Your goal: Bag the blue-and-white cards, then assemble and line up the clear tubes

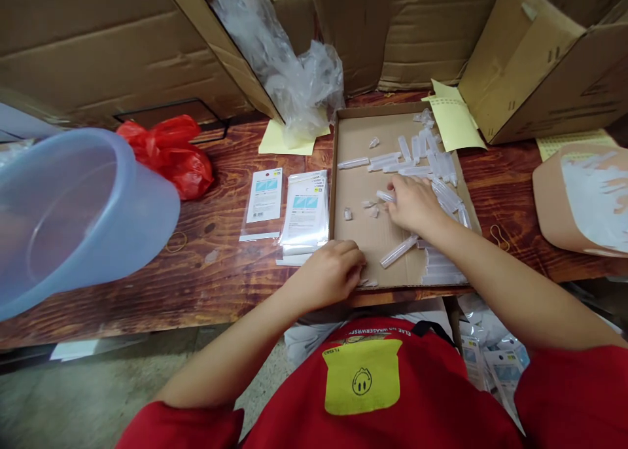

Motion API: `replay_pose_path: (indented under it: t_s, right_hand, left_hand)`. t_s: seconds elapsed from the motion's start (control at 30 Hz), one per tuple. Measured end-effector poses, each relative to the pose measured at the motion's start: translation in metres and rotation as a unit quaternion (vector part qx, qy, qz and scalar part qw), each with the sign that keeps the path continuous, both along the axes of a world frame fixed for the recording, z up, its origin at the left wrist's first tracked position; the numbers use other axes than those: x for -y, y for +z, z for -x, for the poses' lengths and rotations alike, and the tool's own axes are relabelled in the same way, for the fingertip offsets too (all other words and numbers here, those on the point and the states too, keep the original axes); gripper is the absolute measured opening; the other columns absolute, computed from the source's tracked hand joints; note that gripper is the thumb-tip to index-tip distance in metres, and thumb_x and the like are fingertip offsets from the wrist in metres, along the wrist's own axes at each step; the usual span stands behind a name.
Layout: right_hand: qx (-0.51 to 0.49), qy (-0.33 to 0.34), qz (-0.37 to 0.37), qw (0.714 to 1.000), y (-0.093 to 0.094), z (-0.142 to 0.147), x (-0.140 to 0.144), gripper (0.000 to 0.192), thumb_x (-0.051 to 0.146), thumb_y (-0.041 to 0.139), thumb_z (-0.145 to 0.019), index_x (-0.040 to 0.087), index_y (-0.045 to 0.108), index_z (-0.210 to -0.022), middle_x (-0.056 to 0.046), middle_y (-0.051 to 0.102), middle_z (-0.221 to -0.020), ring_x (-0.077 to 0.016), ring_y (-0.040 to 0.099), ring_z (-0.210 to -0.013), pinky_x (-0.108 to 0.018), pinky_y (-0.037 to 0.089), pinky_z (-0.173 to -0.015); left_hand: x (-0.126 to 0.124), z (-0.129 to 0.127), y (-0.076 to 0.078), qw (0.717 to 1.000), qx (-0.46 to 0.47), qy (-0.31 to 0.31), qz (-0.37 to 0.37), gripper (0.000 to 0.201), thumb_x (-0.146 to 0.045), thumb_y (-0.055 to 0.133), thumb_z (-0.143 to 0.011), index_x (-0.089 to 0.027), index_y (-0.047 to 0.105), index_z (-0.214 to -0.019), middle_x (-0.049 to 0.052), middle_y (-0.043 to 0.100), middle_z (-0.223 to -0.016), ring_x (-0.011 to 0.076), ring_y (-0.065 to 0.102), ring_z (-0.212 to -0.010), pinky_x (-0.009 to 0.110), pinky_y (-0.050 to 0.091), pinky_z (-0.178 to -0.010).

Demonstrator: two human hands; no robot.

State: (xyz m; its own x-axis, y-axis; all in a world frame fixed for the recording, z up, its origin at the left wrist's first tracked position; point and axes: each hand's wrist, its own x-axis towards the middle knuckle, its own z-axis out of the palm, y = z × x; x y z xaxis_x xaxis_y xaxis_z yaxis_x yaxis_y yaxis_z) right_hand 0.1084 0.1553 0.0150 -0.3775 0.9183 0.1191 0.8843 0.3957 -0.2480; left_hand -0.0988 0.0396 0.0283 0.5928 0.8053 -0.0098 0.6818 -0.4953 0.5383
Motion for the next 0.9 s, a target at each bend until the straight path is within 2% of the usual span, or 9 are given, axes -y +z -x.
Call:
replay_pose_path:
  t_s: [0.07, 0.1, 0.13, 0.2, 0.27, 0.33, 0.4, 0.5, 0.9]
  right_hand:
    - [-0.107, 0.026, -0.036, 0.993, 0.011, -0.006, 0.014, 0.017, 0.029, 0.062, -0.084, 0.018, 0.064, -0.098, -0.012, 0.072, -0.098, -0.0284, 0.064, -0.096, -0.043, 0.050, -0.087]
    - [-0.159, 0.042, -0.059, 0.985, 0.017, -0.008, 0.023, 0.015, 0.031, 0.063, -0.087, 0.020, 0.064, -0.096, -0.011, 0.071, -0.098, -0.0264, 0.065, -0.095, -0.042, 0.051, -0.086]
    - [-0.203, 0.055, -0.079, 0.974, 0.024, -0.008, 0.034, 0.014, 0.032, 0.063, -0.089, 0.021, 0.065, -0.096, -0.009, 0.071, -0.097, -0.0246, 0.065, -0.094, -0.040, 0.052, -0.084]
    - [-0.264, 0.071, -0.107, 0.956, 0.036, -0.005, 0.057, 0.012, 0.033, 0.064, -0.091, 0.023, 0.067, -0.097, -0.008, 0.071, -0.094, -0.0223, 0.066, -0.090, -0.038, 0.054, -0.080]
    - [-0.295, 0.079, -0.121, 0.945, 0.043, 0.001, 0.078, 0.011, 0.031, 0.067, -0.091, 0.023, 0.069, -0.099, -0.007, 0.071, -0.093, -0.0215, 0.067, -0.087, -0.038, 0.055, -0.077]
    - [-0.317, 0.088, -0.126, 0.936, 0.046, 0.009, 0.093, 0.012, 0.027, 0.069, -0.090, 0.023, 0.070, -0.102, -0.007, 0.071, -0.093, -0.0205, 0.067, -0.085, -0.036, 0.055, -0.073]
    - [-0.332, 0.101, -0.132, 0.929, 0.046, 0.016, 0.101, 0.014, 0.022, 0.069, -0.090, 0.023, 0.069, -0.105, -0.007, 0.071, -0.094, -0.0199, 0.067, -0.086, -0.035, 0.055, -0.072]
    - [-0.336, 0.124, -0.146, 0.922, 0.045, 0.024, 0.107, 0.017, 0.019, 0.066, -0.092, 0.023, 0.068, -0.108, -0.007, 0.072, -0.096, -0.0207, 0.068, -0.086, -0.037, 0.056, -0.074]
    - [-0.309, 0.129, -0.212, 0.918, 0.036, 0.041, 0.124, 0.035, 0.012, 0.064, -0.091, 0.023, 0.058, -0.124, -0.009, 0.070, -0.100, -0.0227, 0.069, -0.091, -0.038, 0.059, -0.076]
  left_hand:
    - [-0.002, 0.006, 0.002, 0.980, 0.166, 0.096, 0.061, 0.004, -0.017, 0.064, -0.084, -0.016, 0.069, -0.085, 0.006, 0.069, -0.082, 0.0174, 0.063, -0.073, 0.030, 0.050, -0.069]
    - [-0.003, 0.009, 0.002, 0.948, 0.265, 0.148, 0.099, 0.004, -0.021, 0.070, -0.083, -0.017, 0.069, -0.083, 0.005, 0.071, -0.080, 0.0157, 0.064, -0.071, 0.028, 0.051, -0.067]
    - [-0.004, 0.010, 0.002, 0.901, 0.363, 0.197, 0.134, 0.010, -0.026, 0.075, -0.080, -0.018, 0.069, -0.081, 0.004, 0.072, -0.079, 0.0145, 0.065, -0.070, 0.026, 0.051, -0.066]
    - [-0.007, 0.008, 0.002, 0.786, 0.522, 0.272, 0.191, 0.021, -0.031, 0.085, -0.072, -0.018, 0.071, -0.078, 0.003, 0.074, -0.076, 0.0138, 0.069, -0.070, 0.024, 0.054, -0.066]
    - [-0.008, 0.003, 0.002, 0.679, 0.618, 0.311, 0.244, 0.029, -0.034, 0.091, -0.063, -0.018, 0.071, -0.076, 0.001, 0.074, -0.073, 0.0137, 0.072, -0.069, 0.022, 0.055, -0.064]
    - [-0.008, -0.004, 0.002, 0.602, 0.664, 0.333, 0.294, 0.035, -0.037, 0.095, -0.057, -0.018, 0.070, -0.073, 0.000, 0.074, -0.072, 0.0132, 0.073, -0.069, 0.019, 0.056, -0.061]
    - [-0.007, -0.010, 0.004, 0.555, 0.685, 0.344, 0.323, 0.039, -0.038, 0.097, -0.054, -0.018, 0.068, -0.072, -0.001, 0.075, -0.075, 0.0124, 0.073, -0.070, 0.018, 0.058, -0.061]
    - [-0.002, -0.014, 0.007, 0.534, 0.697, 0.347, 0.329, 0.040, -0.038, 0.096, -0.056, -0.018, 0.068, -0.074, -0.002, 0.075, -0.078, 0.0116, 0.073, -0.072, 0.020, 0.062, -0.064]
    - [0.011, -0.009, 0.017, 0.550, 0.702, 0.342, 0.297, 0.039, -0.038, 0.099, -0.051, -0.018, 0.071, -0.069, -0.002, 0.075, -0.071, 0.0129, 0.072, -0.068, 0.021, 0.063, -0.058]
